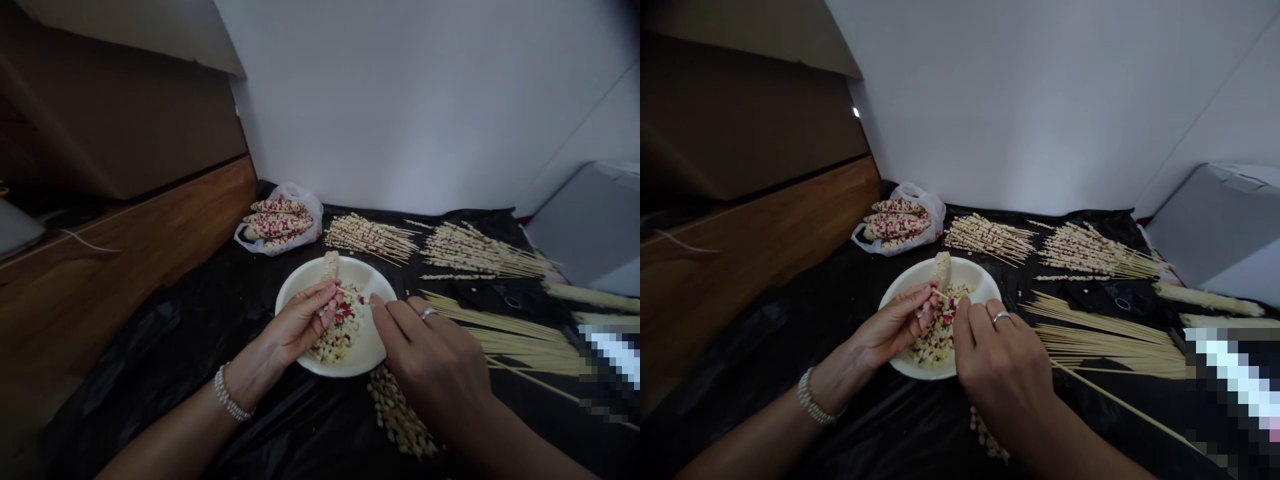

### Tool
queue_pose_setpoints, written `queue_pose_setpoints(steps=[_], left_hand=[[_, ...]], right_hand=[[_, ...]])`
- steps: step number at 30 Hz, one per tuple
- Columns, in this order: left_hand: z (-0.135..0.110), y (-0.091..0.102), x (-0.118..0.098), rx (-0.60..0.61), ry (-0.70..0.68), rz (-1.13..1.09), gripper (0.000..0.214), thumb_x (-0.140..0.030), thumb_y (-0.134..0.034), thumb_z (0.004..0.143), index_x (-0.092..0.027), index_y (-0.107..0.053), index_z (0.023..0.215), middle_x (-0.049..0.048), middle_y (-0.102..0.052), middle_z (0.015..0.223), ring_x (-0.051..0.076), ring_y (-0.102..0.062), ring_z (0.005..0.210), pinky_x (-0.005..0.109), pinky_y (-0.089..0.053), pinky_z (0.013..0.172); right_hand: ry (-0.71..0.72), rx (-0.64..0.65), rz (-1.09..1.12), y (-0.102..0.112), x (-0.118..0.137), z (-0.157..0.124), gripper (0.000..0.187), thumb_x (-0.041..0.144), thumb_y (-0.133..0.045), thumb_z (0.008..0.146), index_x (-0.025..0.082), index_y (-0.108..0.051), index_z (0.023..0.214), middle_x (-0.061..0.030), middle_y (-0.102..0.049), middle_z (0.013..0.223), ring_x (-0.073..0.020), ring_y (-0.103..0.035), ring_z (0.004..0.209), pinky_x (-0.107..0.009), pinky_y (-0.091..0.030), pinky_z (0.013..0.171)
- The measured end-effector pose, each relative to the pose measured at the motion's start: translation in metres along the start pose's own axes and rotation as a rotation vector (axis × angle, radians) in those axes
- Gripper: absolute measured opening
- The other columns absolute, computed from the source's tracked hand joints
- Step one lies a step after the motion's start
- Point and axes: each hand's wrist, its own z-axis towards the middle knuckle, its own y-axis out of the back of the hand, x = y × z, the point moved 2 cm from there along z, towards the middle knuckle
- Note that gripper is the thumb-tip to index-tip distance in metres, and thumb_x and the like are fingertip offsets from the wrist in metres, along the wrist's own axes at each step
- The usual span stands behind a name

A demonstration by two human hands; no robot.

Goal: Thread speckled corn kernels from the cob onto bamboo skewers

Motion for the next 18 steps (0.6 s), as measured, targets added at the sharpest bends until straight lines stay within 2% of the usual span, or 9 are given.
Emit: queue_pose_setpoints(steps=[5,11,18], left_hand=[[0.001,0.005,0.000,0.048,-0.002,0.056,0.012,-0.005,-0.066,0.077,-0.010,-0.069,0.089,0.0035,-0.068,0.074,0.006,-0.062,0.062,0.011,-0.052,0.059],[-0.001,0.003,0.000,0.091,-0.018,0.130,0.014,-0.009,-0.072,0.073,-0.009,-0.070,0.087,0.0032,-0.068,0.071,0.005,-0.061,0.060,0.012,-0.051,0.058],[-0.003,0.000,0.000,0.132,-0.009,0.152,0.011,-0.009,-0.071,0.074,-0.009,-0.071,0.085,0.0032,-0.067,0.069,0.005,-0.060,0.058,0.012,-0.050,0.058]], right_hand=[[0.029,-0.006,-0.017,0.005,0.002,0.003,0.025,0.006,-0.051,0.084,0.005,-0.064,0.105,-0.0068,-0.063,0.075,-0.0169,-0.051,0.072,-0.031,-0.037,0.060],[0.018,0.072,0.035,0.010,0.000,0.002,0.024,0.005,-0.048,0.084,0.010,-0.066,0.098,-0.0066,-0.062,0.076,-0.0166,-0.049,0.070,-0.031,-0.036,0.059],[0.045,0.048,0.034,0.014,-0.002,0.006,0.024,0.002,-0.049,0.080,0.009,-0.068,0.095,-0.0066,-0.062,0.073,-0.0156,-0.048,0.064,-0.030,-0.034,0.055]])
